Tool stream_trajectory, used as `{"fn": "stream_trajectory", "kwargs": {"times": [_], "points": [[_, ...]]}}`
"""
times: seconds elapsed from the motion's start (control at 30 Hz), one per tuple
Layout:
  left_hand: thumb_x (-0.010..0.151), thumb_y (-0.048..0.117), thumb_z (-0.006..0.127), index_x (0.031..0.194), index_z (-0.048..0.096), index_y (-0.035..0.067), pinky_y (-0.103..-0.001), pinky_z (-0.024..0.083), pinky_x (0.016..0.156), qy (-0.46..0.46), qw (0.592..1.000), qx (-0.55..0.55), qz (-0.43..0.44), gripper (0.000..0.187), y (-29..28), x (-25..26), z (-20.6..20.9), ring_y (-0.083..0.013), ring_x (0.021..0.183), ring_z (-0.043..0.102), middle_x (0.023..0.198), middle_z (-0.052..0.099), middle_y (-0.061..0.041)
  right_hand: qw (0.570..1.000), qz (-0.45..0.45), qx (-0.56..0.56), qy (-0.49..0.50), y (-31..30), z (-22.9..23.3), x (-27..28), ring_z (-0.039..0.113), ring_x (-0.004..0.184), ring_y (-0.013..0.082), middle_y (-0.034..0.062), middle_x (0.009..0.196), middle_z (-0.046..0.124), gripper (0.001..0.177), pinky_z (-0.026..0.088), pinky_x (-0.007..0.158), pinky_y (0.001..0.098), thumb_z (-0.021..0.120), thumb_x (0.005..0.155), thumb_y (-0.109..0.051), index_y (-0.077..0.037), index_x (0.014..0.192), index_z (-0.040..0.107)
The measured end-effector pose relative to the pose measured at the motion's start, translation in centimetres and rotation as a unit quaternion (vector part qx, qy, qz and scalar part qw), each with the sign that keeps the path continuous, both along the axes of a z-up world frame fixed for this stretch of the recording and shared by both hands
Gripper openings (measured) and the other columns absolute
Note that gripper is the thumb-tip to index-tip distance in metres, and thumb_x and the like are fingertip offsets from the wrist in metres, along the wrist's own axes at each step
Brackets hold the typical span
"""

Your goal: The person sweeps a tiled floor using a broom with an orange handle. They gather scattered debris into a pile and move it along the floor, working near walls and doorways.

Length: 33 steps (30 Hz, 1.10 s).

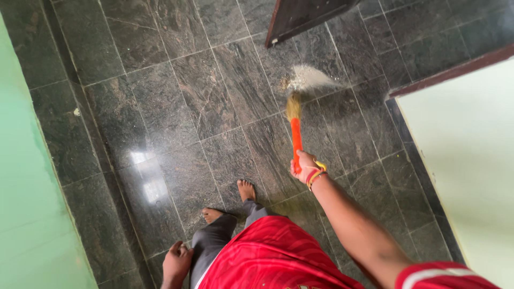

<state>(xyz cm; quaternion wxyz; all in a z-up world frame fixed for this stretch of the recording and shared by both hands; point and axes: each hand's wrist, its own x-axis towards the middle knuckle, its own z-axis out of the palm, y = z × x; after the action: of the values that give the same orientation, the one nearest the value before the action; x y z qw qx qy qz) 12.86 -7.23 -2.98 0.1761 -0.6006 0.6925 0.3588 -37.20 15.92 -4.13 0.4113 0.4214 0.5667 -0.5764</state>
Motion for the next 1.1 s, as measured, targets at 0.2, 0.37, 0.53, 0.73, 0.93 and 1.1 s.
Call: {"fn": "stream_trajectory", "kwargs": {"times": [0.2,0.37,0.53,0.73,0.93,1.1], "points": [[0.082,0.039,0.071,0.134,0.069,0.010,-0.042,0.054,0.102,0.004,0.998,0.023,0.062,0.060,0.9,1.8,-1.8,-0.0367,0.117,0.071,0.119,0.076,-0.023,0.999,-0.003,-0.050,0.008,-2.7,7.3,5.6,0.054,0.058,0.0157,0.0041,0.072,0.056,0.019,0.045,0.051,0.0305,0.062,0.097,-0.029,-0.013,0.097,0.054],[0.077,0.040,0.077,0.128,0.070,0.012,-0.040,0.053,0.099,0.033,0.998,0.054,0.021,0.059,0.1,-0.5,-2.2,-0.0341,0.115,0.069,0.120,0.073,-0.020,0.985,0.103,-0.139,-0.022,-8.3,13.3,11.5,0.056,0.058,0.0146,0.0034,0.069,0.056,0.012,0.047,0.052,0.0286,0.067,0.089,-0.011,-0.008,0.086,0.056],[0.093,0.036,0.067,0.122,0.075,0.011,-0.039,0.047,0.065,0.302,0.884,0.274,0.230,0.039,-3.6,-9.1,1.5,-0.0221,0.075,0.059,0.086,0.067,-0.007,0.952,0.275,-0.136,0.016,-17.6,15.4,17.4,0.056,0.057,0.0130,0.0031,0.070,0.058,0.011,0.046,0.049,0.0288,0.069,0.085,-0.010,-0.005,0.089,0.061],[0.089,0.030,0.061,0.104,0.062,0.004,-0.041,0.057,0.058,0.431,0.690,0.402,0.420,0.030,-12.7,-13.5,5.1,-0.0250,0.065,0.067,0.076,0.069,-0.012,0.744,0.648,-0.042,0.159,-27.8,18.6,27.7,0.060,0.056,0.0160,0.0026,0.070,0.063,0.062,0.051,0.051,0.0306,0.071,0.087,-0.018,-0.009,0.140,0.038],[0.082,0.004,0.073,0.106,0.065,-0.005,-0.042,0.057,0.055,0.371,0.804,0.154,0.440,0.027,-21.5,-1.7,1.7,-0.0270,0.066,0.069,0.080,0.070,-0.015,0.580,0.763,-0.137,0.249,-32.3,15.5,30.6,0.061,0.065,0.0093,0.0049,0.075,0.069,0.053,0.050,0.060,0.0286,0.071,0.089,-0.027,-0.002,0.135,0.062],[0.085,0.032,0.080,0.131,0.061,0.005,-0.042,0.058,0.089,0.008,0.943,0.075,0.325,0.057,-26.5,14.0,-2.3,-0.0284,0.099,0.076,0.107,0.077,-0.016,0.620,0.750,-0.049,0.223,-33.2,11.7,29.3,0.064,0.069,0.0113,0.0066,0.085,0.075,0.048,0.053,0.065,0.0291,0.070,0.087,-0.024,-0.004,0.131,0.065]]}}
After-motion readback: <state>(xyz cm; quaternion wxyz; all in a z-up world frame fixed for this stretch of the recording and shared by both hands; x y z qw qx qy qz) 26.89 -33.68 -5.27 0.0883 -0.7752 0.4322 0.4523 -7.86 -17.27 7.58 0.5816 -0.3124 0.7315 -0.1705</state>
